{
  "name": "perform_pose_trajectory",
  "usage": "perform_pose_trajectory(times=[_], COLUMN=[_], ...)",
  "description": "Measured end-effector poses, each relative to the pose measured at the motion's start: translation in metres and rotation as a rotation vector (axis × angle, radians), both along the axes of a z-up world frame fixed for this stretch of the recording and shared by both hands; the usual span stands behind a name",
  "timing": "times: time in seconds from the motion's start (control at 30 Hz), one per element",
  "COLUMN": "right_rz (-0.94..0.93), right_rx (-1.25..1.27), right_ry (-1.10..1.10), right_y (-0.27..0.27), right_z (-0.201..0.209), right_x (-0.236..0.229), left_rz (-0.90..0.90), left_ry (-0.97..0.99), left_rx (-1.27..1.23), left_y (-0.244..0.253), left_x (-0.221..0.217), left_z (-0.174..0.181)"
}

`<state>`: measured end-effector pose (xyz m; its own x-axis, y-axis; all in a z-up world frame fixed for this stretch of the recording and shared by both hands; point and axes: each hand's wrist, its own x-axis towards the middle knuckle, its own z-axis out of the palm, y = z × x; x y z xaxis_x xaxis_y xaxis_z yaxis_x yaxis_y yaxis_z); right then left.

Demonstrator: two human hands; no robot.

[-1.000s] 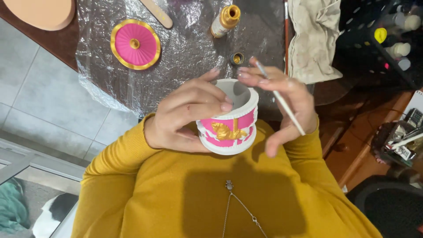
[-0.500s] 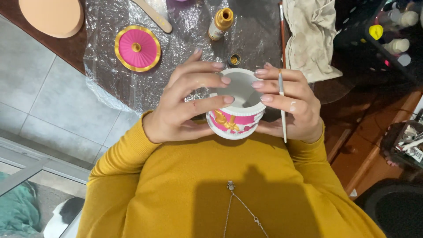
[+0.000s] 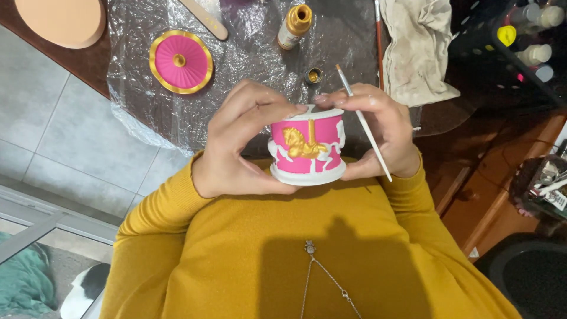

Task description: Painting a gold design on a small decorative cup using a fine paintbrush

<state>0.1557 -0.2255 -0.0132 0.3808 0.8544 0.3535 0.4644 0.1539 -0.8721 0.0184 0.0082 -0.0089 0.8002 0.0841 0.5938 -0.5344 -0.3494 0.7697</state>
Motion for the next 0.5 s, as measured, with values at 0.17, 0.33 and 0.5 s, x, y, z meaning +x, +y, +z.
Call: perform_pose_trajectory(times=[0.17, 0.33, 0.5], right_rz=[-0.007, -0.031, -0.022], right_rx=[-0.003, -0.007, 0.023], right_ry=[0.025, 0.059, 0.024], right_y=[0.0017, 0.0008, 0.0029], right_z=[-0.0008, -0.0046, -0.0042], right_x=[-0.0014, -0.0016, -0.0002], left_rz=[0.006, 0.002, 0.019], left_ry=[0.013, 0.031, 0.019], left_rx=[-0.008, -0.023, -0.005], left_y=[0.0007, 0.0012, 0.0006], left_x=[-0.0007, 0.0001, 0.0024], left_z=[-0.0013, -0.0004, -0.0008])
